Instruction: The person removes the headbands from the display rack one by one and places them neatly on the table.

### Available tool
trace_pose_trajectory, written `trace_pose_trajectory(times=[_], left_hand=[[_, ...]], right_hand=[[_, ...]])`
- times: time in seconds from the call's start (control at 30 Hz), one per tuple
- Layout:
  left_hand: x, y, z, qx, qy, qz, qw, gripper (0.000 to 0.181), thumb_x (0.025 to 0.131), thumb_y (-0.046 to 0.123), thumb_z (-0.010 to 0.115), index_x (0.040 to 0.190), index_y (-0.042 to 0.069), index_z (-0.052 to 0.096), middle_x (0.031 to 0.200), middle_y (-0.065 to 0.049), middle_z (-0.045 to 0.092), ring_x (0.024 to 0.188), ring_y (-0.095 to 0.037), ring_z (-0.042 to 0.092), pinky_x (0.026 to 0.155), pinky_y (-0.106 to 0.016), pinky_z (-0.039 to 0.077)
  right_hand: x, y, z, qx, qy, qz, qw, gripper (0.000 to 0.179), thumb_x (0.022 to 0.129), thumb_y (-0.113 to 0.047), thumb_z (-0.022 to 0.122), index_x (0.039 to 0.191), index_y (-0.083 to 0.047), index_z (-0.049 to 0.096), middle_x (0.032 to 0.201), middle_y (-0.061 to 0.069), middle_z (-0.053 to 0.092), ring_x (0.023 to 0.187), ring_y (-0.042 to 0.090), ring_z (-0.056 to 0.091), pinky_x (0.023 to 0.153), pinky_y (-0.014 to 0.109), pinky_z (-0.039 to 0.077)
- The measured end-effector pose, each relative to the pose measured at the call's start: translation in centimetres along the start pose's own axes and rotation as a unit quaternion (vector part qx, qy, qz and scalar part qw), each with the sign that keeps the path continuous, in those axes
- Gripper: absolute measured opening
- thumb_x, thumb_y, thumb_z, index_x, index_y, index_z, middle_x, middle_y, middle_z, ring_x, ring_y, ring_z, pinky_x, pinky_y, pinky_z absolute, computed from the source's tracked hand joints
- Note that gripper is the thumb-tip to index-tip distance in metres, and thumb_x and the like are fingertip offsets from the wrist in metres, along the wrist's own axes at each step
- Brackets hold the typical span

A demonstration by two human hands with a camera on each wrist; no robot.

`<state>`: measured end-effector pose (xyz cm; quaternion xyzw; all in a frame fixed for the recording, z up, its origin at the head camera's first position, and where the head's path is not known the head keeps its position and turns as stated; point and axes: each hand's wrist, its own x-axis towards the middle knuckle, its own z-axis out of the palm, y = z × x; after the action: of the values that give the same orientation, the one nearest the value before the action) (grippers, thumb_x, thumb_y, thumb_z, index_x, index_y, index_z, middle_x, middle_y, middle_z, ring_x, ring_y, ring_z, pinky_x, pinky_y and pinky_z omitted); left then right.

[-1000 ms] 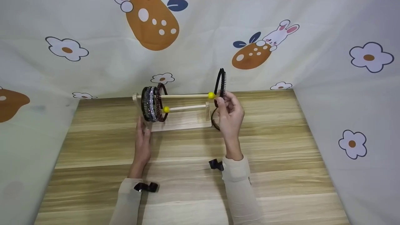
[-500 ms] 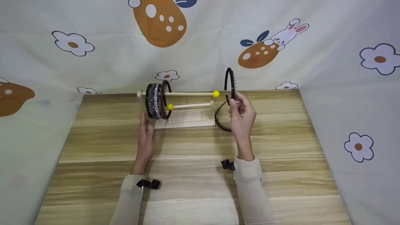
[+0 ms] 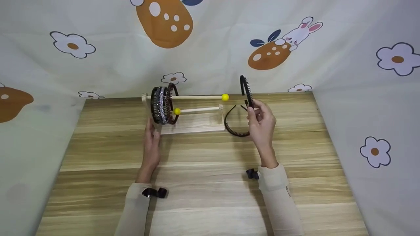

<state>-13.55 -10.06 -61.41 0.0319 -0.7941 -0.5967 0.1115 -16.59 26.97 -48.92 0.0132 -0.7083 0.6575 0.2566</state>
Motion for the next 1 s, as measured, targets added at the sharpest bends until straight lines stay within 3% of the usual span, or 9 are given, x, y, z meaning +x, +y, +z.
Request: trace_pose_trajectory(times=[0.33, 0.5, 0.7, 0.87, 1.0], left_hand=[[0.0, 0.0, 0.0, 0.014, 0.001, -0.008, 0.9999, 0.069, 0.116, 0.037, 0.046, 0.179, 0.02, 0.021, 0.184, -0.016, 0.017, 0.155, -0.049, 0.041, 0.122, -0.082, 0.031], [0.0, 0.0, -0.1, 0.018, 0.0, -0.017, 0.9997, 0.068, 0.117, 0.038, 0.046, 0.179, 0.026, 0.02, 0.185, -0.011, 0.017, 0.159, -0.047, 0.034, 0.123, -0.082, 0.028], [0.1, -0.2, 0.0, 0.014, -0.002, -0.028, 0.9995, 0.068, 0.118, 0.039, 0.047, 0.179, 0.028, 0.02, 0.184, -0.013, 0.019, 0.157, -0.048, 0.036, 0.122, -0.082, 0.031], [0.0, -0.1, 0.0, 0.013, -0.002, -0.021, 0.9997, 0.069, 0.117, 0.036, 0.046, 0.179, 0.021, 0.019, 0.182, -0.018, 0.022, 0.152, -0.047, 0.043, 0.121, -0.08, 0.034], [0.0, 0.0, 0.1, 0.012, 0.001, -0.008, 0.9999, 0.07, 0.116, 0.032, 0.047, 0.178, 0.016, 0.021, 0.181, -0.021, 0.024, 0.158, -0.047, 0.036, 0.124, -0.079, 0.028]], right_hand=[[0.2, 1.1, -2.2, -0.06, -0.004, -0.009, 0.9982, 0.016, 0.101, 0.007, 0.076, 0.112, 0.018, 0.073, 0.094, -0.002, 0.07, 0.068, 0.007, 0.066, 0.06, 0.019, 0.059], [0.2, 1.6, -3.6, -0.048, -0.022, -0.004, 0.9986, 0.019, 0.097, 0.014, 0.077, 0.113, 0.021, 0.073, 0.117, 0.004, 0.068, 0.077, 0.008, 0.07, 0.066, 0.019, 0.062], [0.0, 2.1, -5.4, -0.051, -0.043, 0.017, 0.9976, 0.022, 0.091, 0.017, 0.081, 0.112, 0.022, 0.074, 0.137, 0.012, 0.061, 0.088, 0.011, 0.07, 0.077, 0.018, 0.063], [-0.2, 2.1, -6.8, -0.074, -0.062, 0.025, 0.995, 0.025, 0.087, 0.017, 0.085, 0.111, 0.018, 0.078, 0.144, 0.007, 0.06, 0.088, 0.01, 0.073, 0.083, 0.017, 0.062], [-0.2, 2.5, -7.9, -0.081, -0.076, 0.032, 0.9933, 0.029, 0.083, 0.019, 0.087, 0.111, 0.018, 0.078, 0.149, 0.006, 0.059, 0.085, 0.008, 0.075, 0.085, 0.019, 0.063]])
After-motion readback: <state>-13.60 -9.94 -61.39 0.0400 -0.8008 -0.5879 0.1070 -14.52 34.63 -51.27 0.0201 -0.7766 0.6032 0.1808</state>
